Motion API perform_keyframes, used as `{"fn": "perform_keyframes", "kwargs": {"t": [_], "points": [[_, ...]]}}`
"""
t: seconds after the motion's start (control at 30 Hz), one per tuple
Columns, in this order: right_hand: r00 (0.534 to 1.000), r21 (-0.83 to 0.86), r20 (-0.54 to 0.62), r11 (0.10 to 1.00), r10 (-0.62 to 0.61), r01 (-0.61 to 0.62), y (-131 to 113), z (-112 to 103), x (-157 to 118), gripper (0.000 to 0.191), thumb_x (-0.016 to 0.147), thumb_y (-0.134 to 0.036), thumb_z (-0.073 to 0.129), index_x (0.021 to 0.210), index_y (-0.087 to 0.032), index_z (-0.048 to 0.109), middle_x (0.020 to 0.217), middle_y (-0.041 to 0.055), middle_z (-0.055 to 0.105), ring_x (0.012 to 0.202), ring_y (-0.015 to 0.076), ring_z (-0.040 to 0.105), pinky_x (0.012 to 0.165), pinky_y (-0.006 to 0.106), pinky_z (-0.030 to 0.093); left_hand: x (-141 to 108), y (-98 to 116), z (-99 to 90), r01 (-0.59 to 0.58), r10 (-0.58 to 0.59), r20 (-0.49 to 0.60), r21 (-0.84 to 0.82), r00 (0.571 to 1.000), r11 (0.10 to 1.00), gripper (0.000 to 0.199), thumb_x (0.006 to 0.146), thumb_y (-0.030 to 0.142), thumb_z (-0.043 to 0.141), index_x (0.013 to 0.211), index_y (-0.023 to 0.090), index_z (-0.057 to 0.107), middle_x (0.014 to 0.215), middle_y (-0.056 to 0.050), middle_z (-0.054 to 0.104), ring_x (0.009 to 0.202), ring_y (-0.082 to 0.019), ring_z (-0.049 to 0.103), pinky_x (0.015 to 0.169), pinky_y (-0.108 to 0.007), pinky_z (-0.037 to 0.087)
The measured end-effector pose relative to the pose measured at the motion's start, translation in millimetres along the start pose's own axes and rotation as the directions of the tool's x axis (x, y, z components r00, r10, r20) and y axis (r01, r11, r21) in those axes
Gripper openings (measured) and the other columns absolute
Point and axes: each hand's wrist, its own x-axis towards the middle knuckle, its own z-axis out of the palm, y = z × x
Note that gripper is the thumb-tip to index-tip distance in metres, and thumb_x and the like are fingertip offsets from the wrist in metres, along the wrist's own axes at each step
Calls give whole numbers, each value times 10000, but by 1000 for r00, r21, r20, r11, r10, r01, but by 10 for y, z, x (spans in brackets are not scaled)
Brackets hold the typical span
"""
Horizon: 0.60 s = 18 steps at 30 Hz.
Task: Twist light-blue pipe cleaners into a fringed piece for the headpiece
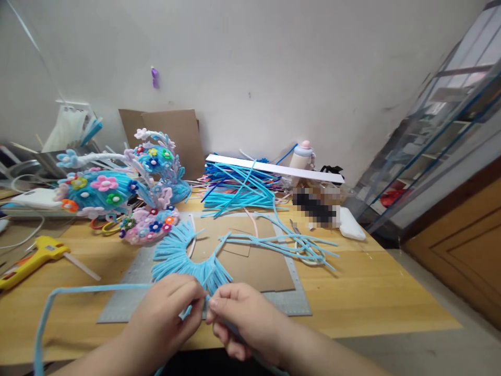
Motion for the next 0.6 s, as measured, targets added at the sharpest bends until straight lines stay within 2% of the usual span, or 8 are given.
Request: {"fn": "perform_keyframes", "kwargs": {"t": [0.07, 0.17, 0.3, 0.4, 0.53, 0.6], "points": [[974, 302, 185, 935, 133, -185, -47, -31, 18, 171, 805, -344, 439, 772, -179, 470, 504, -77, 409, 289, 13, 255, 319, 150, 147, -1, -8, -4, -48, 48, -17, 20, 999, 999, 111, 784, 140, 435, 716, 182, 512, 660, -8, 546, 637, -146, 487, 579, -264, 362], [926, 482, 327, 809, 190, -336, -59, -95, 37, 101, 782, -258, 467, 754, -164, 494, 488, -80, 393, 291, 7, 240, 315, 144, 135, -3, -17, 6, -110, 111, 49, -27, 993, 994, 146, 817, 130, 394, 840, 183, 529, 745, -24, 572, 688, -147, 513, 608, -258, 395], [887, 567, 411, 702, 212, -431, -2, -153, 73, 112, 775, -220, 453, 748, -134, 521, 485, -75, 400, 299, 10, 281, 314, 138, 150, -21, -42, 29, -119, 119, 156, -7, 981, 993, 160, 829, 112, 376, 866, 176, 518, 773, -31, 569, 701, -147, 525, 611, -250, 417], [880, 619, 427, 642, 208, -452, 41, -166, 104, 117, 761, -202, 447, 719, -119, 518, 492, -70, 411, 308, 6, 297, 315, 125, 157, -46, -63, 45, -161, 149, 172, 53, 974, 986, 135, 820, 107, 388, 835, 175, 504, 768, -30, 562, 690, -156, 520, 605, -265, 416], [873, 633, 433, 615, 223, -471, 44, -166, 131, 125, 740, -201, 434, 670, -117, 494, 484, -74, 394, 309, 8, 281, 313, 123, 164, -61, -73, 54, -230, 210, 155, 123, 965, 965, 101, 797, 106, 422, 818, 183, 483, 742, -18, 553, 651, -163, 499, 575, -273, 388], [864, 602, 433, 632, 256, -489, 35, -145, 136, 126, 728, -211, 428, 645, -126, 470, 475, -82, 365, 309, 8, 242, 314, 128, 148, -52, -67, 55, -258, 238, 137, 153, 962, 954, 83, 783, 115, 444, 803, 188, 477, 718, -11, 547, 622, -161, 485, 549, -270, 362]]}}
